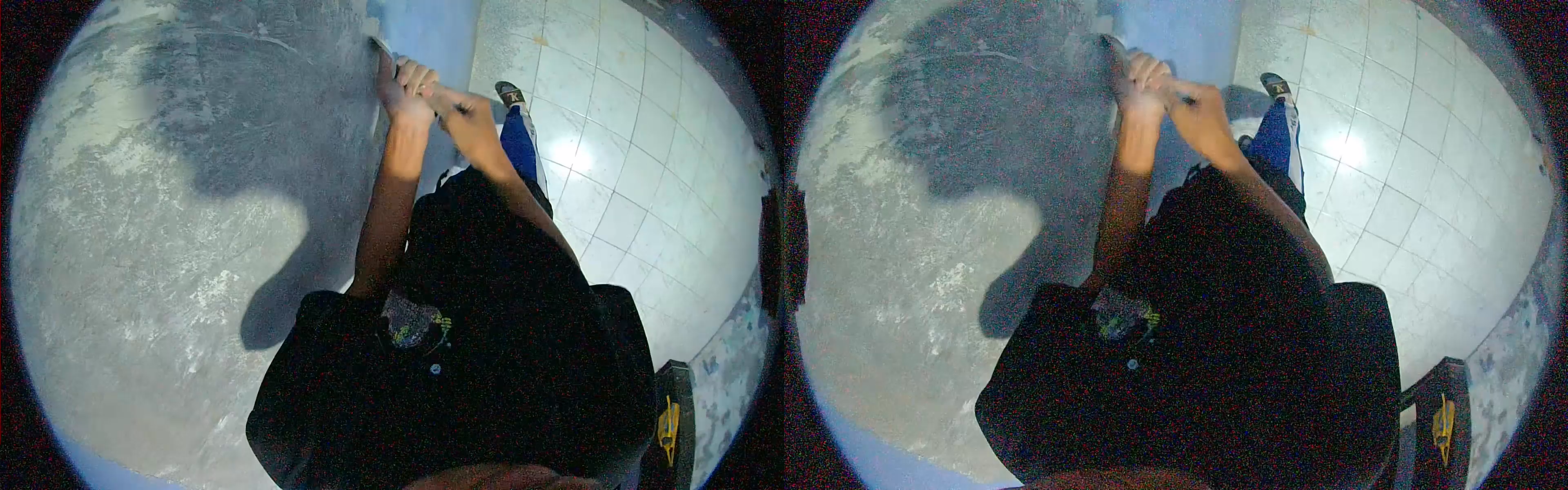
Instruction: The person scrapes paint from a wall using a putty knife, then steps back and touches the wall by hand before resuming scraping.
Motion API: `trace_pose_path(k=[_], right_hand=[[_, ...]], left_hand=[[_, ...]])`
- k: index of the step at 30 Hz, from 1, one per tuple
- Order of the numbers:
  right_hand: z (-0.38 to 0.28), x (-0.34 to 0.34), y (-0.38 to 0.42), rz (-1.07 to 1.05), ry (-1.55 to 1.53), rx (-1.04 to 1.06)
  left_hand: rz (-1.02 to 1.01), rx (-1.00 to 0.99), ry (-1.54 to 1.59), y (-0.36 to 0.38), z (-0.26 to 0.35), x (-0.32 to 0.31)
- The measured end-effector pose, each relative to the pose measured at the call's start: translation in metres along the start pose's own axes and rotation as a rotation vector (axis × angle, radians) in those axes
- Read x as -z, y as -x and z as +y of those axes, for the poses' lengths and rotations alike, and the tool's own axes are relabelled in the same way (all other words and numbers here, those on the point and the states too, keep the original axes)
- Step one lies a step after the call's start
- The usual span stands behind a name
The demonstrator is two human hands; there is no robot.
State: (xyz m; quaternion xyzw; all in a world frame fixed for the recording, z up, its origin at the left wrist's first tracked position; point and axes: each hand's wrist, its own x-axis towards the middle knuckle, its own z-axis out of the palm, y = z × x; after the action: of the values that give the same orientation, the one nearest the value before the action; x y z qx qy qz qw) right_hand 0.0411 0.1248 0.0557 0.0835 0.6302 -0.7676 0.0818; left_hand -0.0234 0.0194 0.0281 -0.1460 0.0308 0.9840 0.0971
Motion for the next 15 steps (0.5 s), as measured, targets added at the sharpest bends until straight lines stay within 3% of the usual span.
trace_pose_path(k=[2, 6, 9, 10, 13, 15], right_hand=[[0.002, 0.0, -0.011, -0.027, 0.078, -0.006], [-0.009, 0.012, -0.014, -0.036, 0.19, 0.002], [0.001, 0.005, -0.009, -0.013, 0.111, 0.09], [0.007, 0.001, -0.009, 0.0, 0.083, 0.106], [-0.006, 0.007, -0.012, -0.025, 0.051, -0.009], [-0.018, 0.012, -0.019, -0.011, 0.062, -0.112]], left_hand=[[-0.14, 0.115, 0.119, -0.008, 0.014, 0.014], [-0.125, -0.01, -0.234, -0.028, 0.002, -0.005], [-0.612, 0.3, 0.308, -0.028, 0.012, 0.042], [-0.161, 0.173, 0.149, -0.001, 0.015, 0.012], [0.0, 0.008, -0.234, -0.015, 0.002, -0.008], [0.005, 0.006, -0.242, -0.01, 0.002, -0.011]])
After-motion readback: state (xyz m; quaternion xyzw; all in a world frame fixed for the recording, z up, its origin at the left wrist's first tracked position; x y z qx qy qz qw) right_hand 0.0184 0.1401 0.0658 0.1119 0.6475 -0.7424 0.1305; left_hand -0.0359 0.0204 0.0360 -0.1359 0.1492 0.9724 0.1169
